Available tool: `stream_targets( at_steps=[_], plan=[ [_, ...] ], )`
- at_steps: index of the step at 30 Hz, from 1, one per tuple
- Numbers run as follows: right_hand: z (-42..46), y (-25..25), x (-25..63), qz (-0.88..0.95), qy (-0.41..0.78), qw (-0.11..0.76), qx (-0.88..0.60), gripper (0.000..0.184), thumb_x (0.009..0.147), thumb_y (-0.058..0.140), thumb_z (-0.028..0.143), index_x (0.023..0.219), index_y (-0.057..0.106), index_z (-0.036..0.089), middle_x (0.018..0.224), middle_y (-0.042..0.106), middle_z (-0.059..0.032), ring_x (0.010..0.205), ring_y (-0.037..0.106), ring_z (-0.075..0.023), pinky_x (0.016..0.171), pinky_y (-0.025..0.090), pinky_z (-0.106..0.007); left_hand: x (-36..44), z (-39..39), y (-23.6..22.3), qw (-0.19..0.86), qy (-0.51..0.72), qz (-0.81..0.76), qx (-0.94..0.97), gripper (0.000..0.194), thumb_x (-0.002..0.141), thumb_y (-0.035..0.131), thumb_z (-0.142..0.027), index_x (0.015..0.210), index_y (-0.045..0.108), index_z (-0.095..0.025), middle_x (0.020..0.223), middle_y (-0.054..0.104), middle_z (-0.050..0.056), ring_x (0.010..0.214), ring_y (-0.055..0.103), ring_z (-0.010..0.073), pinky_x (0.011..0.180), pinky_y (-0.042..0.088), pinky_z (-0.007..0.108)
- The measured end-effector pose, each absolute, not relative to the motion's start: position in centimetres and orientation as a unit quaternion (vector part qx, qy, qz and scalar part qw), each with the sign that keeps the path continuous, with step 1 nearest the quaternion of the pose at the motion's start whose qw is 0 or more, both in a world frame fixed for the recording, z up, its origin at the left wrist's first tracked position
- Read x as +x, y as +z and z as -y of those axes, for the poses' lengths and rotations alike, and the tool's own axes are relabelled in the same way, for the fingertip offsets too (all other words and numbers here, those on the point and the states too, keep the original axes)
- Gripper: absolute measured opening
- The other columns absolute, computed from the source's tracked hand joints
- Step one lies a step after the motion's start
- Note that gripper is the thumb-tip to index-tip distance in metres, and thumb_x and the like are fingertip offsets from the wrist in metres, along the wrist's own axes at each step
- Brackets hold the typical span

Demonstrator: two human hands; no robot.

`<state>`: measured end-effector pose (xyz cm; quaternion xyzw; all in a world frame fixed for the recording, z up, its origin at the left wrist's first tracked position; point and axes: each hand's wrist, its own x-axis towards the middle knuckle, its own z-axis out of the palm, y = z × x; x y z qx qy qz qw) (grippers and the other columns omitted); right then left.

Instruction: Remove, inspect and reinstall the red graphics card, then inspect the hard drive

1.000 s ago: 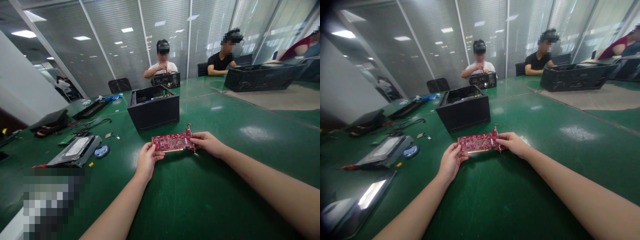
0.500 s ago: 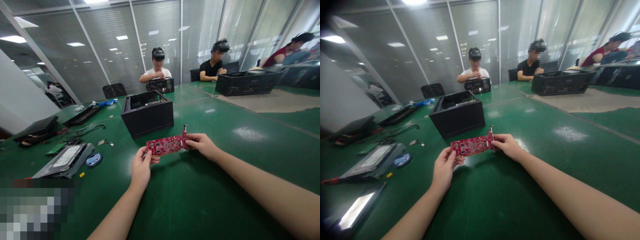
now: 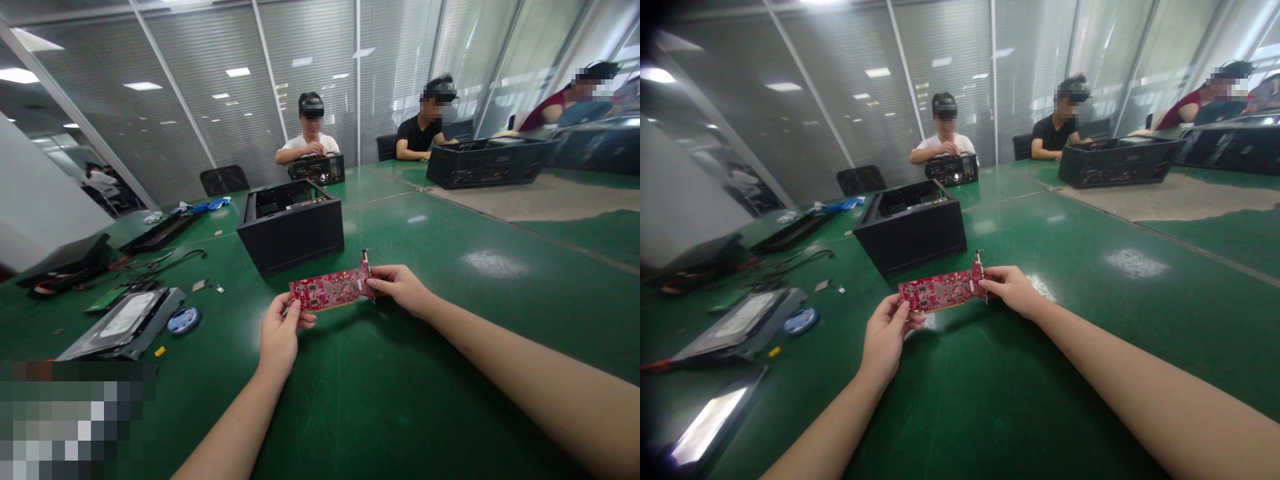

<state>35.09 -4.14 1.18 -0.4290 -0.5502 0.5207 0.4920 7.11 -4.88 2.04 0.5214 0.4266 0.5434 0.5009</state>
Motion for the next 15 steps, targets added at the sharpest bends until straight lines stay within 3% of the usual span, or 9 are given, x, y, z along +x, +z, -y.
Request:
stream_targets(
  at_steps=[8, 15],
  plan=[
    [4.31, 1.39, 35.01, 0.547, 0.52, 0.49, -0.436, 0.041, 0.077, 0.074, 0.041, 0.111, 0.072, 0.018, 0.098, 0.075, -0.0059, 0.08, 0.067, -0.0189, 0.074, 0.053, -0.033, 7.0, 4.79, 1.91, 0.463, 0.547, -0.443, 0.538, 0.03, 0.083, 0.068, -0.04, 0.102, 0.064, -0.018, 0.073, 0.063, 0.0, 0.057, 0.061, 0.0126, 0.048, 0.048, 0.021],
    [4.31, 1.3, 35.0, 0.544, 0.52, 0.493, -0.437, 0.039, 0.077, 0.074, 0.039, 0.11, 0.073, 0.018, 0.096, 0.075, -0.006, 0.079, 0.067, -0.0186, 0.073, 0.053, -0.033, 7.03, 4.79, 1.95, 0.452, 0.544, -0.449, 0.545, 0.028, 0.084, 0.066, -0.038, 0.102, 0.065, -0.017, 0.079, 0.066, 0.001, 0.06, 0.06, 0.0127, 0.051, 0.048, 0.022]
  ],
)
